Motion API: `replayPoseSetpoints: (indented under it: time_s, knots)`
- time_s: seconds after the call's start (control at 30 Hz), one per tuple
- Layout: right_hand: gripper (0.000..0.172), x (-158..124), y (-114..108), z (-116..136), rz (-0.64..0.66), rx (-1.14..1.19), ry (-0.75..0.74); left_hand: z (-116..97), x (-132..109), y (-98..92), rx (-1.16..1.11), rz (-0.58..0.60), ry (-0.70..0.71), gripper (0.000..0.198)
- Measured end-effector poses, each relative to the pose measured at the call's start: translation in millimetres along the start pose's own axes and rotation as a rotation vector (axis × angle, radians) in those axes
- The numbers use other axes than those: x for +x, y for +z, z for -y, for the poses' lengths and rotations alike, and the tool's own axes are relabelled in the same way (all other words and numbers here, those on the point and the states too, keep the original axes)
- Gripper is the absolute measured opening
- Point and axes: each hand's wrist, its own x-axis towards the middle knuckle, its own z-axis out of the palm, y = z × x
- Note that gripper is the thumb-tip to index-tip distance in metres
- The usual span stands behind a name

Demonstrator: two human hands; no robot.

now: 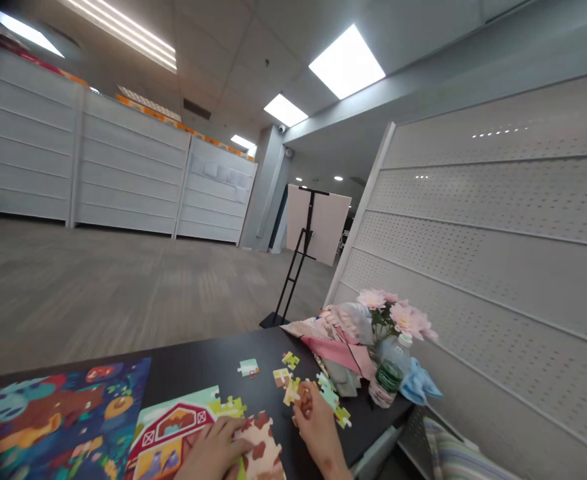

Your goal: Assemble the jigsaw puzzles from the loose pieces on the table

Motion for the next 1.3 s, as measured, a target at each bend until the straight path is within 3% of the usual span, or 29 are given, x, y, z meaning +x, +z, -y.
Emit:
replayPoseSetpoints:
  time_s: [0.1,0.23,0.37,0.43,0.57,0.7,0.9,1.13,1.3]
  knots:
    - [0.042,-23.2,-1.7,12.7,0.072,0.26,-0.002,-7.9,-10.1,-12.6,-0.032,-0.04,0.022,0.046]
    - [0.041,-52.4,-4.6,37.0,0.207,0.285,0.009,-16.5,-20.5,-28.4,-0.111,-0.028,0.003,0.053]
    - [0.046,-72.9,0.9,58.0,0.442,0.424,0.011,-16.6,-25.0,-27.3,-0.172,-0.093,0.022,0.05]
    - [0.04,-78.6,4.2,64.8,0.489,0.408,0.011,-14.9,-26.0,-23.6,-0.18,-0.116,0.036,0.048]
    - [0.02,-82.5,7.2,69.6,0.432,0.178,-0.125,-13.0,-25.8,-19.6,-0.18,-0.12,0.045,0.043]
    - [0.019,-83.7,8.2,65.1,0.374,0.107,-0.29,-13.2,-24.8,-19.6,-0.168,-0.128,0.046,0.04]
    - [0.021,-87.4,11.1,60.1,0.373,0.199,-0.217,-13.2,-24.7,-20.3,-0.175,-0.138,0.057,0.039]
    - [0.027,-88.4,21.4,62.0,0.348,0.04,-0.405,-13.5,-25.5,-20.0,-0.196,-0.151,0.064,0.035]
    - [0.028,-91.2,27.6,58.3,0.304,0.015,-0.336,-13.1,-25.6,-19.6,-0.194,-0.134,0.072,0.051]
